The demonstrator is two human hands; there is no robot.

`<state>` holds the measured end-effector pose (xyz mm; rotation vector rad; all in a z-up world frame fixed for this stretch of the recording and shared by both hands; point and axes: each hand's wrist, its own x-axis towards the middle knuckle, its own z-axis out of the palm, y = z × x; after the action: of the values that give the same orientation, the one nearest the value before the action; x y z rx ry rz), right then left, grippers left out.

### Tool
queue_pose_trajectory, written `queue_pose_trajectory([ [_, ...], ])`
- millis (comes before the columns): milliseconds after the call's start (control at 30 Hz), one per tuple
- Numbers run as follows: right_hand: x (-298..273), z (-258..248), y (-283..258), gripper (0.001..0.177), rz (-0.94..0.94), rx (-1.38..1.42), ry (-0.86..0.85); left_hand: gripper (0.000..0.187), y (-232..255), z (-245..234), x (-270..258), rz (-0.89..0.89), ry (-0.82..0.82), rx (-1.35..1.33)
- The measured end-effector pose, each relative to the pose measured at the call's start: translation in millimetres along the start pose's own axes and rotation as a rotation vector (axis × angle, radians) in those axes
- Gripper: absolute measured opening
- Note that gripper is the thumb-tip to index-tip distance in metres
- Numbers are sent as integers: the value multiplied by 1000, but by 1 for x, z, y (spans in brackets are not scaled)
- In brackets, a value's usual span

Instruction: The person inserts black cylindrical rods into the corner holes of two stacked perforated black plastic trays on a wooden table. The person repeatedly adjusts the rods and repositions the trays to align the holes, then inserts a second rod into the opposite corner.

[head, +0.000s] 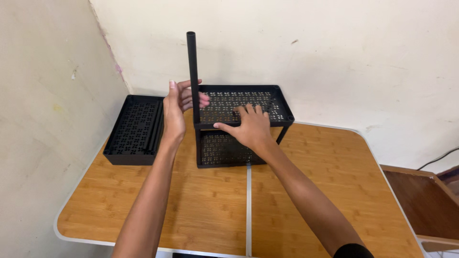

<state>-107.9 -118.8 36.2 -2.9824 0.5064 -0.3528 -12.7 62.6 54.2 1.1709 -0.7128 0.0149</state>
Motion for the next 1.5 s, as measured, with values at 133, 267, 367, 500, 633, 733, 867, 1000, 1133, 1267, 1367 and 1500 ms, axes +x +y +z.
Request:
queue_pose_trajectory([
  [133,11,0,2,107,-22,-32,-6,32,-6,20,1,120,80,189],
  [267,17,-13,32,86,-14,56,-88,33,-13,40,10,21,245,254],
  [367,18,-19,62,73,11,16,-101,39,-18,50,15,-16,352,300],
  [500,19,-8,84,64,-16,-14,-7,54,-32,49,23,68,351,203],
  [633,27,-7,90,64,-90,-29,-7,55,-47,36,32,66,247,152],
  [733,32,-22,90,65,-78,-111,-130,53,-52,29,34,24,166,92],
  [867,34,-39,90,67,-60,-173,-237,51,-49,18,37,-61,23,-22],
  [1000,29,-39,101,66,-78,3,-214,52,-46,13,36,-108,-50,-86],
  [1133,27,-28,109,61,-51,99,-193,51,-39,11,33,-86,-31,-44],
  [1267,30,-14,105,53,-34,192,-112,48,-20,1,24,-74,49,66],
  [1367,34,-4,92,51,-81,271,5,39,-3,-3,19,-51,166,180],
  [1500,42,3,70,53,-65,128,82,31,11,6,19,117,360,465],
])
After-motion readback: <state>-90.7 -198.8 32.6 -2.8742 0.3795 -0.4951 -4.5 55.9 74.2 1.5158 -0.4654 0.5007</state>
